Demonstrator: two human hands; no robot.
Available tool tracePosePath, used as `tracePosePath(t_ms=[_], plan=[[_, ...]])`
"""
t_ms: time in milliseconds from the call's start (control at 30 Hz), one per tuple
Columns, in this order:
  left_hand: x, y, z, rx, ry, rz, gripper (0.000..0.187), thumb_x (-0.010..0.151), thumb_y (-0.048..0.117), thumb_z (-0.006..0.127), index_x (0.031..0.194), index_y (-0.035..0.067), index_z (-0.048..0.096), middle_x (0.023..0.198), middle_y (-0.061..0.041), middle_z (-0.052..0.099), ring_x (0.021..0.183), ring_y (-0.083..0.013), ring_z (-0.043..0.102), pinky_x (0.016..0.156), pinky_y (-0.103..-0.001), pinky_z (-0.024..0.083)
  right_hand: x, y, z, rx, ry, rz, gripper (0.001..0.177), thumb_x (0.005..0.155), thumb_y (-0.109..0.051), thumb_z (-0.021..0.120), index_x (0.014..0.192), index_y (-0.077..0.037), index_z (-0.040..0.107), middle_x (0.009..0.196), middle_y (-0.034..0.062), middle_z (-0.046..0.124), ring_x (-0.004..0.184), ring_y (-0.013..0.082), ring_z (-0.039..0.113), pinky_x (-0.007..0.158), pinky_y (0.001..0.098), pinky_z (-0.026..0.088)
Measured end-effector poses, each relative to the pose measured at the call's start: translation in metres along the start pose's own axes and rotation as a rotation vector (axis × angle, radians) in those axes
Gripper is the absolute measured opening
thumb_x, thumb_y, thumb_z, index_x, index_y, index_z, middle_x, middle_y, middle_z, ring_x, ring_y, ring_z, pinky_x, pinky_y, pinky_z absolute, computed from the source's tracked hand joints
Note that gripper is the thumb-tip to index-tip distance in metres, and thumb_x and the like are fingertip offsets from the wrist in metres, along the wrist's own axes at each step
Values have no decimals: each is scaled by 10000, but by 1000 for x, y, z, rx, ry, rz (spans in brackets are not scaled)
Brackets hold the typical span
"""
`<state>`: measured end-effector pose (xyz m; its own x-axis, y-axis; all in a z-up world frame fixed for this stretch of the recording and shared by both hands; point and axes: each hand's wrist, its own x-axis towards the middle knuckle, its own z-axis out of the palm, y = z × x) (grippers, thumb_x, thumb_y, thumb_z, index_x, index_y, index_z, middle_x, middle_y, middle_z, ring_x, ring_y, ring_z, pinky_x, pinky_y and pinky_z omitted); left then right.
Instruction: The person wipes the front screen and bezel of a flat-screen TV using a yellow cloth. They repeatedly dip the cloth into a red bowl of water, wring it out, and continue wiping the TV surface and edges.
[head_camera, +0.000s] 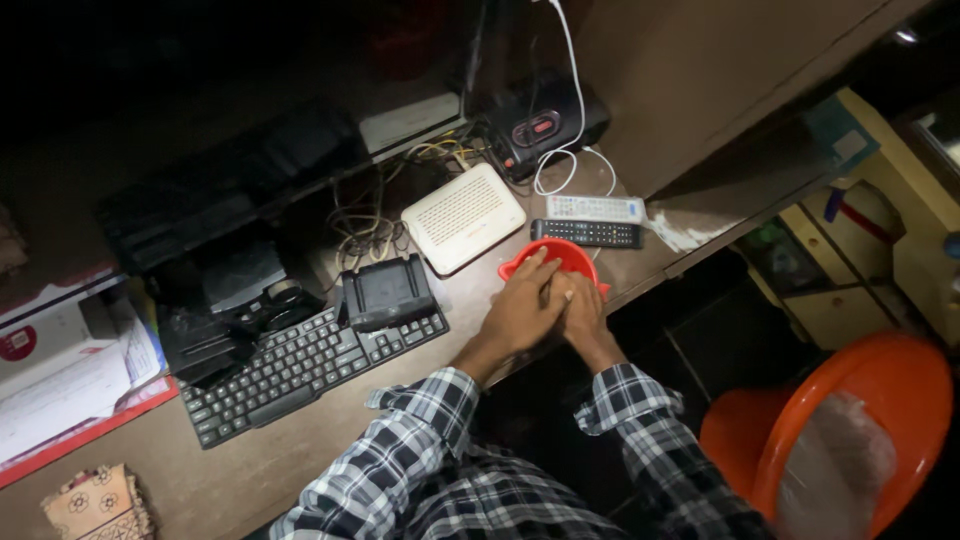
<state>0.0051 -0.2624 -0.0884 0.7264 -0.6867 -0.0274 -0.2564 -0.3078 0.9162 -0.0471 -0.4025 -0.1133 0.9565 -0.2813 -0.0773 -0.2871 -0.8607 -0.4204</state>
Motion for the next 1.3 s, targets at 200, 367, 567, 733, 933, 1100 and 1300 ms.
tracePosePath(t_ms=[200,367,567,733,933,1100,1300], plan=[[13,-8,-23,-340,-21,-192,535,959,316,573,1433,67,562,1209,-186,731,1107,-266,709,970,-345,526,0,-18,-21,313,145,-69,247,928,-153,568,1122,-46,677,920,217,721,883,424,681,728,516,517],[12,-9,-30,-473,52,-174,495,989,366,572,1357,40,631,1223,-147,743,1111,-222,703,962,-314,529,3,-15,-24,714,103,180,185,1014,-172,601,1085,-29,695,944,159,684,766,382,670,709,449,543],[12,-6,-27,-201,10,-234,497,944,371,618,1339,71,645,1255,-182,719,1157,-276,684,992,-361,507,4,-16,-13,469,280,-183,180,943,-96,579,1043,-29,713,955,162,740,890,335,732,789,432,556],[14,-10,-24,-175,-71,-169,578,893,394,660,1369,70,606,1236,-195,722,1170,-314,699,1011,-377,514,0,-20,-7,207,202,-13,253,967,-253,577,899,-48,710,835,215,705,813,433,675,699,534,498],[8,-9,-23,-83,-54,-63,648,884,390,665,1431,63,545,1298,-222,669,1221,-354,647,1037,-404,490,0,-20,-4,178,150,37,394,1008,-358,498,817,-61,675,770,210,683,718,442,654,660,556,474],[7,-6,-27,44,-122,-44,662,924,397,608,1486,70,481,1285,-265,653,1218,-410,619,1034,-436,484,-1,-14,3,209,216,-38,360,991,-314,504,771,-62,638,759,203,670,713,449,638,635,555,470],[7,-6,-24,69,-115,-20,688,937,412,597,1508,61,441,1291,-273,645,1210,-420,616,1027,-453,483,-1,-7,7,254,212,-50,296,969,-263,521,783,-51,613,757,218,647,732,462,623,630,552,457]])
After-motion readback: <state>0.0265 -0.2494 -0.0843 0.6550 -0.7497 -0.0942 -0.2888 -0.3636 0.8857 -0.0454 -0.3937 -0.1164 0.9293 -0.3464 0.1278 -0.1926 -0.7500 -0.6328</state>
